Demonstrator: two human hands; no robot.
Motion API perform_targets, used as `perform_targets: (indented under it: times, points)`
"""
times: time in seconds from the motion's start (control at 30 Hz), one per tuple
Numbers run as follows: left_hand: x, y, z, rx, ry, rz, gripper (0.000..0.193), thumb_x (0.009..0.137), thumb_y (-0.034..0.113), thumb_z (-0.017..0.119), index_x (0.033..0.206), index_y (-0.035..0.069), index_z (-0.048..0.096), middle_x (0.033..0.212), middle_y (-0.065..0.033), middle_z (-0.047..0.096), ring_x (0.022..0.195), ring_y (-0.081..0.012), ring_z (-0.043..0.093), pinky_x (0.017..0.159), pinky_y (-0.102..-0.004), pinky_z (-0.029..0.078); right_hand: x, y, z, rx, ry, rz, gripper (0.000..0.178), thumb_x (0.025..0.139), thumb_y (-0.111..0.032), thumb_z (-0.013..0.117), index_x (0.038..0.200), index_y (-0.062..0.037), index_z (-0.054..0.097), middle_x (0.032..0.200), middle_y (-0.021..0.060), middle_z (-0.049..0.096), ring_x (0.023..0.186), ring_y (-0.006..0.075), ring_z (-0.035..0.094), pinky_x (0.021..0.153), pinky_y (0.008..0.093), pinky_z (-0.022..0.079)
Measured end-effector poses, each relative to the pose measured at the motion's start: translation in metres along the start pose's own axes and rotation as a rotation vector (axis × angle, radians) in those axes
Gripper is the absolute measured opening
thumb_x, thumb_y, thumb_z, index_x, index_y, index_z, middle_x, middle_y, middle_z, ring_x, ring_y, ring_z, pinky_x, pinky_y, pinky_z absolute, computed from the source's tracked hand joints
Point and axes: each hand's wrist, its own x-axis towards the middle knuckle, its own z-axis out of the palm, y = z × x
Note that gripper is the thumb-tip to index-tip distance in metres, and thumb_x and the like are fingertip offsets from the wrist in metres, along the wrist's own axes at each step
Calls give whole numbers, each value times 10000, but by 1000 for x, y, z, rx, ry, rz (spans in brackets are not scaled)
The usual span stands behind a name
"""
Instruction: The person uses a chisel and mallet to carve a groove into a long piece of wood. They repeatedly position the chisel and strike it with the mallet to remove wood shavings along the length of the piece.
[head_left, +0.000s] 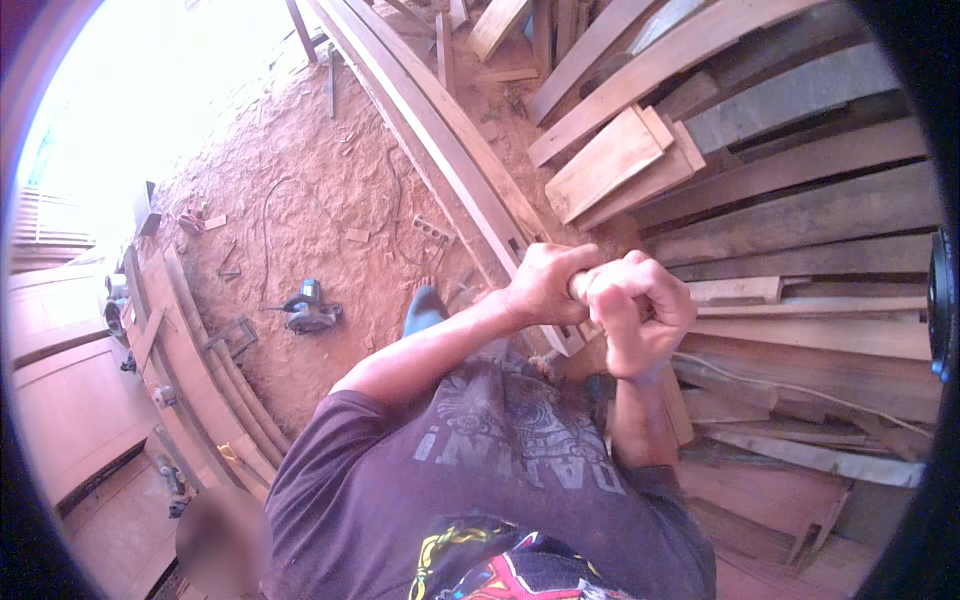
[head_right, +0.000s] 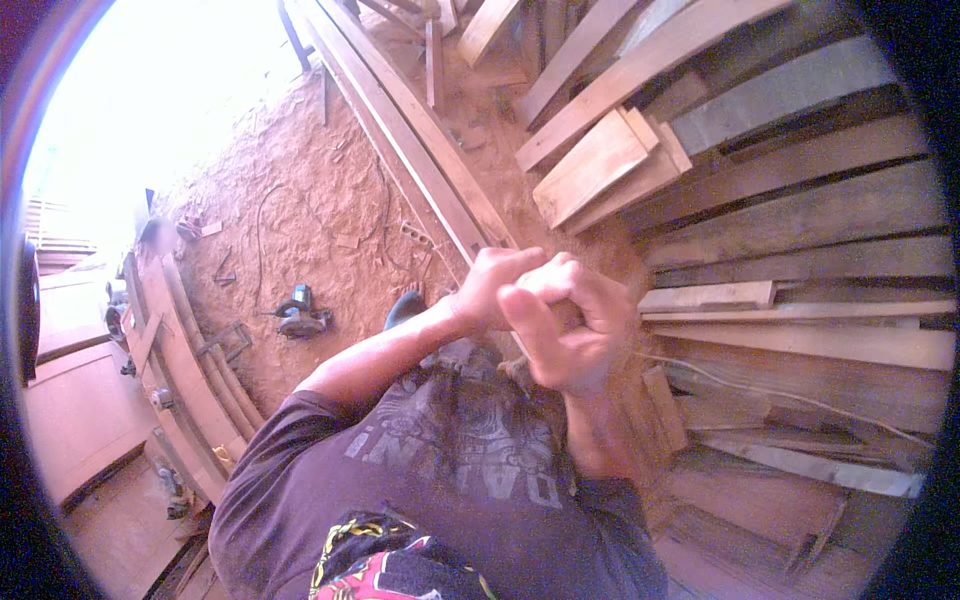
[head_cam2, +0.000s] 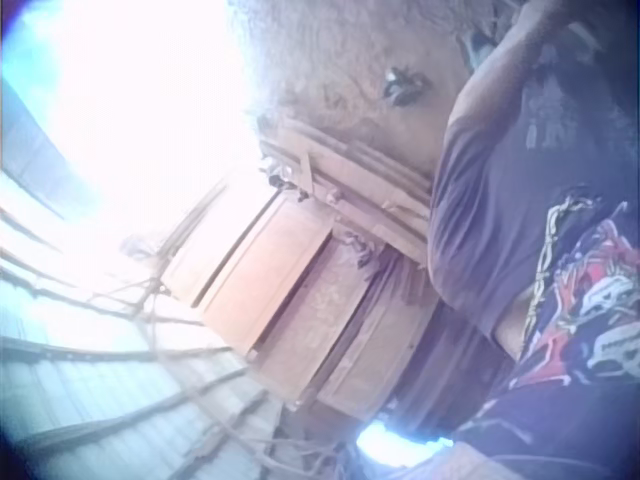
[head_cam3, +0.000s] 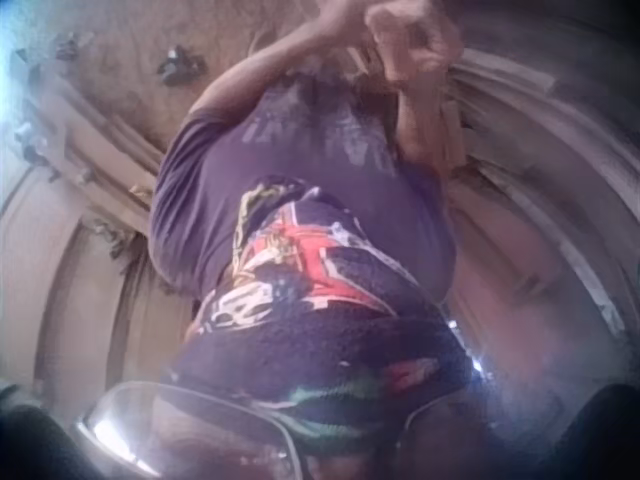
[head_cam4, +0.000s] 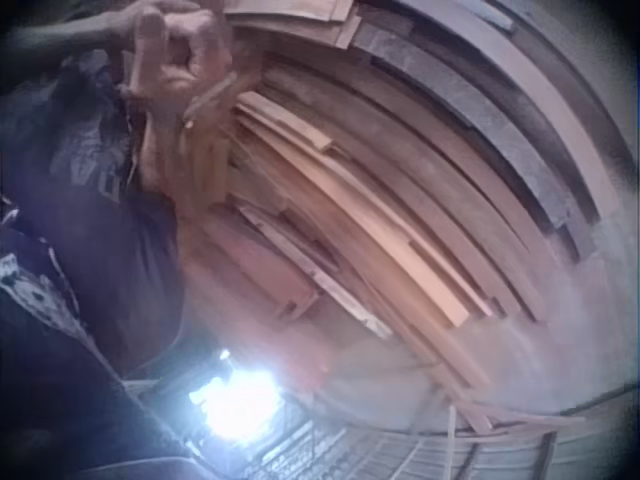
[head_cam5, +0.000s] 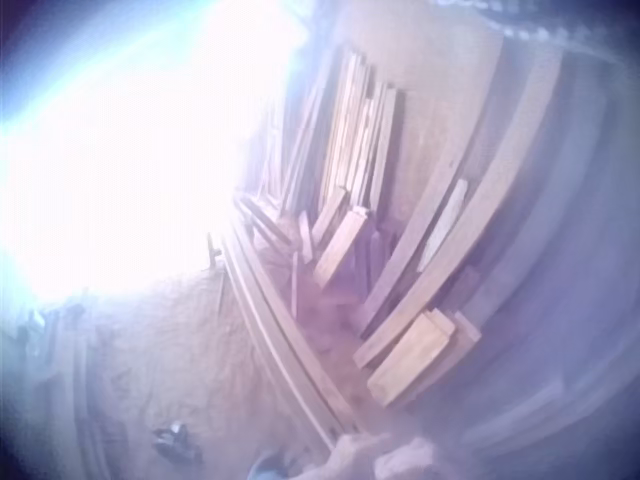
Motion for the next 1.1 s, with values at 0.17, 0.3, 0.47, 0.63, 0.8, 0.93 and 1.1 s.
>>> perform_targets:
  times: [0.17,0.3,0.47,0.63,0.8,0.93,1.1]
  points:
    - [47,-49,-20,-310,264,20,171,789,113,801,759,10,667,687,-74,692,721,-35,621,599,-346,544,102,39,53,-95,44,216,381,984,-149,790,655,-68,617,579,-49,592,501,24,501,467,243,375]
    - [46,-30,-34,-308,301,-54,159,777,105,813,813,-1,700,711,-40,710,753,-35,616,613,-318,536,104,44,60,-55,88,83,379,973,-125,785,647,-54,606,612,-21,613,556,20,537,498,239,384]
    - [12,-24,-3,-151,67,-15,241,731,155,821,894,20,706,743,-120,672,754,-95,666,708,-356,582,55,10,34,-9,102,117,350,969,-134,785,670,-24,639,610,-8,615,560,26,537,512,237,395]
    - [75,-58,-44,-139,301,77,65,783,48,736,811,-10,748,695,-53,746,681,-87,687,583,-320,556,110,46,48,-89,161,283,334,920,-219,759,670,-14,673,559,59,650,497,138,598,519,359,463]
    - [45,-28,-27,-231,242,12,97,802,72,790,842,-5,744,761,-49,756,773,-73,700,661,-310,576,88,34,47,-128,132,4,304,917,-247,774,737,-9,713,591,71,664,543,130,623,556,345,503]
    - [37,-12,-8,-284,146,-48,143,786,76,815,826,-2,702,780,-41,750,780,-64,684,670,-295,562,52,5,16,84,136,177,288,959,-89,802,699,-43,687,597,-47,588,589,14,548,538,216,426]
    - [68,2,-48,-57,322,211,114,822,94,776,796,2,714,681,-59,737,630,-92,700,546,-274,554,112,-1,43,-215,74,85,303,944,-221,699,748,7,737,603,112,649,575,235,646,606,411,524]
